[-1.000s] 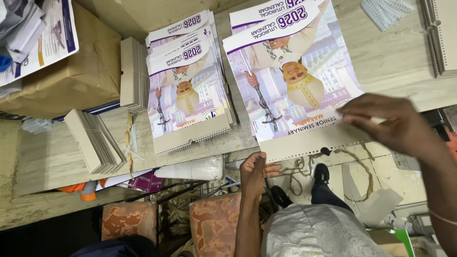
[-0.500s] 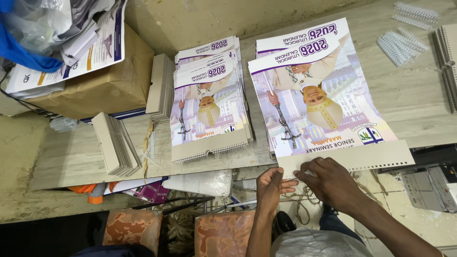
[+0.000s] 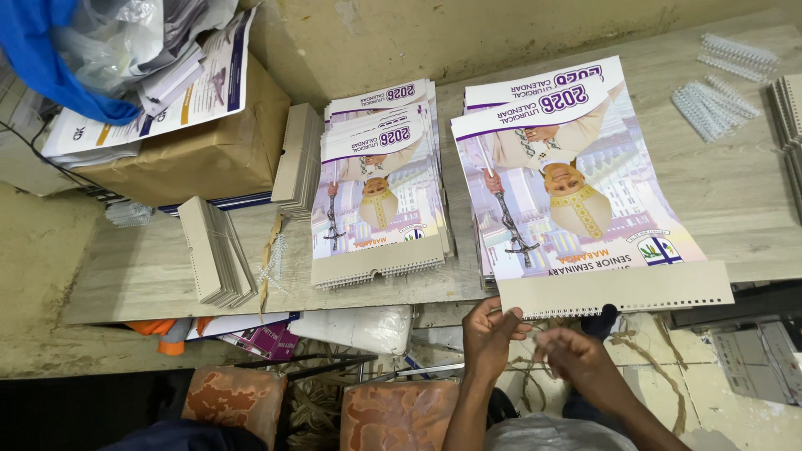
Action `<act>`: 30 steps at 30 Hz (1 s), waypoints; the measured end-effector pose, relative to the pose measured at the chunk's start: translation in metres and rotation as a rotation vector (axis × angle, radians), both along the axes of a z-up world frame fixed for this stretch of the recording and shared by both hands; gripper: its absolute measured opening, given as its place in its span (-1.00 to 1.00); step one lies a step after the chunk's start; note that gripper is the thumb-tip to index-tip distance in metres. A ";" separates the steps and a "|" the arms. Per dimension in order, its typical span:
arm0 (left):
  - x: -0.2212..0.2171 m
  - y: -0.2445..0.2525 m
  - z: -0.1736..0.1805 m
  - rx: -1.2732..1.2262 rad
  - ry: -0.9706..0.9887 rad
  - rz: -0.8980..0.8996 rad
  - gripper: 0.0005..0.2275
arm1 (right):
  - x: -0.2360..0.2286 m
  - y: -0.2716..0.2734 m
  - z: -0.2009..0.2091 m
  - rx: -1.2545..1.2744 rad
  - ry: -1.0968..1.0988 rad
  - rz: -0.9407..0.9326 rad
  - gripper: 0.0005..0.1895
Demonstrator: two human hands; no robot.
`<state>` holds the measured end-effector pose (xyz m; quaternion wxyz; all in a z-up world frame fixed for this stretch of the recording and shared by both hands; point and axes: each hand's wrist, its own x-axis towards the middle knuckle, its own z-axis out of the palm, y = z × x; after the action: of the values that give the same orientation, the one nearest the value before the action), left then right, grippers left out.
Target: The person assembles wall calendars by inserting metal spiral rings into the punched holes of printed calendar sheets. They repeatedly pick up a calendar sheet, thread the spiral through the holes, and place the finished calendar onto a stack on the table.
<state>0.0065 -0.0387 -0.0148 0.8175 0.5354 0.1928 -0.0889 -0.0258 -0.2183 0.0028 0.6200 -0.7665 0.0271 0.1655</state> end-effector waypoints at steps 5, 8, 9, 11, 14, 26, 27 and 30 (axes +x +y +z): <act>-0.003 -0.009 -0.007 0.013 -0.055 0.024 -0.79 | 0.028 -0.005 -0.068 0.664 0.099 -0.405 -0.70; -0.004 -0.011 0.001 0.073 -0.002 0.037 -0.82 | 0.029 -0.004 -0.050 0.605 0.153 -0.399 -0.67; -0.005 -0.012 0.004 0.074 -0.005 0.038 -0.82 | 0.030 -0.005 -0.049 0.606 0.151 -0.397 -0.67; -0.008 -0.012 0.011 0.123 0.003 0.029 -0.76 | 0.028 -0.008 -0.047 0.525 0.149 -0.368 -0.63; -0.007 -0.012 0.002 0.065 0.001 0.037 -0.70 | 0.030 -0.007 -0.073 0.616 0.187 -0.442 -0.41; -0.009 -0.009 -0.002 0.047 -0.002 0.006 -0.69 | 0.031 -0.011 -0.071 0.512 0.186 -0.369 -0.45; -0.009 -0.009 -0.007 0.046 0.000 0.009 -0.69 | 0.031 -0.012 -0.084 0.510 0.188 -0.367 -0.45; -0.009 -0.008 -0.017 -0.007 -0.031 -0.037 -0.76 | 0.032 -0.013 -0.110 0.646 0.162 -0.429 -0.84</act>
<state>-0.0029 -0.0471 -0.0317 0.8206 0.5372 0.1695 -0.0964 0.0061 -0.2316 -0.1070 0.8455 -0.4934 0.1822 0.0922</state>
